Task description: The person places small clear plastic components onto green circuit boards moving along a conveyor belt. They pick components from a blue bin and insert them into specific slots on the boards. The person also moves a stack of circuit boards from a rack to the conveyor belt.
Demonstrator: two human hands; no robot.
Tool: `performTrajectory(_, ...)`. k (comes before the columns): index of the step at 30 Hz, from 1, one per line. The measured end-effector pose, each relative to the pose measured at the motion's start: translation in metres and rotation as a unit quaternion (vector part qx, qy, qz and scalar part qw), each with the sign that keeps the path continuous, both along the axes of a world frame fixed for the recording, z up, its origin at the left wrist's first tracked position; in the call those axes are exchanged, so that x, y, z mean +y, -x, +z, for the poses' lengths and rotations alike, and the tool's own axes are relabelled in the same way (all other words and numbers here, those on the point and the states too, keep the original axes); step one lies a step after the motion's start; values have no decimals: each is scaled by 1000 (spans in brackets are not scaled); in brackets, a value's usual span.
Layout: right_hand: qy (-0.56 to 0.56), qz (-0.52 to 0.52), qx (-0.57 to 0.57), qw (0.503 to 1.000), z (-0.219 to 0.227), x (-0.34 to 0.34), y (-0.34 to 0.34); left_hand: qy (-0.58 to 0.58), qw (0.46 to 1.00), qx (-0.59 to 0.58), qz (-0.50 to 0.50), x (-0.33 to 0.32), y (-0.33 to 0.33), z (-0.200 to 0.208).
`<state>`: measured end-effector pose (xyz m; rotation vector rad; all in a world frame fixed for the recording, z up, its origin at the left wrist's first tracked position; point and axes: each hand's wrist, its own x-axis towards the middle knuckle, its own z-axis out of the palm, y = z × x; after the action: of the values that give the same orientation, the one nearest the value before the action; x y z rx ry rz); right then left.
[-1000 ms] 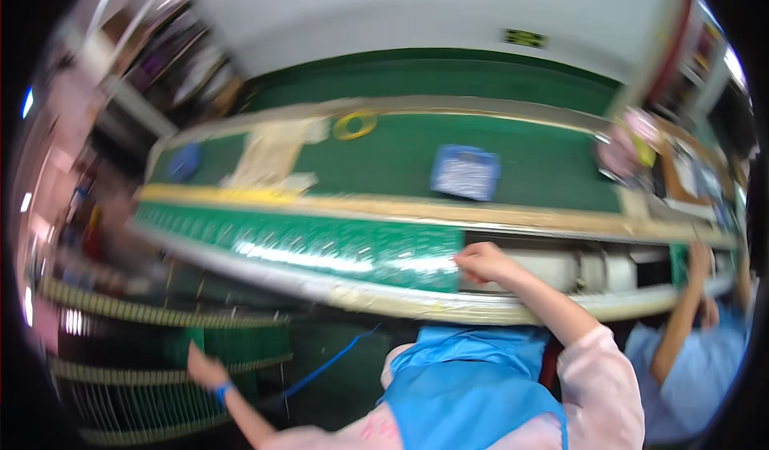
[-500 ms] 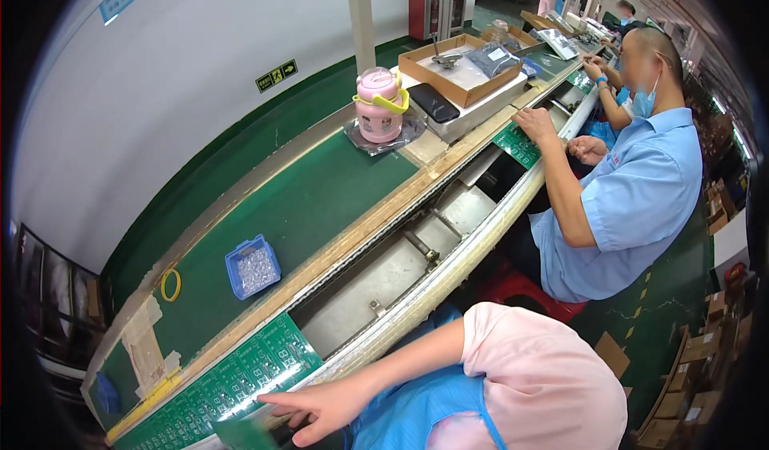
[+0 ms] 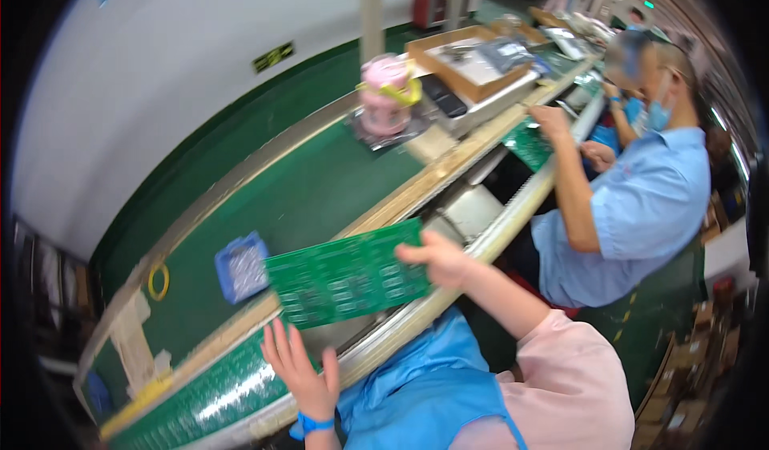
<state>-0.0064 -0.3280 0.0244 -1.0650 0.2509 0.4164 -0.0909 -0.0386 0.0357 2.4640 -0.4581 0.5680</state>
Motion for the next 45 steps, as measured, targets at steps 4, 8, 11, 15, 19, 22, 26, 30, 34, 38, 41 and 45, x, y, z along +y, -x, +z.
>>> performTrajectory(4, -4, 84, 93, 992, -21, -23, -15, -21, 982, 139, 123, 11, -22, -24)
performTrajectory(8, 20, 126, 178, 976, -41, -14, -38, -36, 969, 207, 128, 9, -22, -38)
performTrajectory(11, 34, 156, 181, 970, -42, -7, -43, -30, 968, 212, 130, 9, -22, -37)
performTrajectory(15, 40, 167, 170, 970, -37, -3, -40, -27, 968, 217, 124, 8, -22, -37)
performTrajectory(19, 247, 185, 58, 949, -43, 6, -31, -7, 968, 221, 116, 6, -24, -36)
performTrajectory(22, 638, 216, -71, 736, 0, 19, -33, -18, 973, 193, 129, 20, -29, -22)
performTrajectory(26, 575, 113, -152, 796, 23, 21, -41, -110, 975, 82, 178, 39, -81, 6)
performTrajectory(30, 507, 59, -288, 811, 15, 56, -53, -190, 969, 91, 130, 54, -117, -4)
performTrajectory(34, 483, 119, -323, 805, 31, 91, -59, -178, 979, 25, 94, 41, -118, -14)
performTrajectory(38, 519, 66, -521, 674, 17, 114, -74, -167, 984, 23, 52, 20, -112, -12)
performTrajectory(41, 550, 73, -590, 586, 17, 128, -85, -158, 987, 28, 33, 14, -111, 3)
performTrajectory(45, 598, 111, -586, 536, 22, 137, -91, -145, 988, 11, 50, 19, -131, 6)
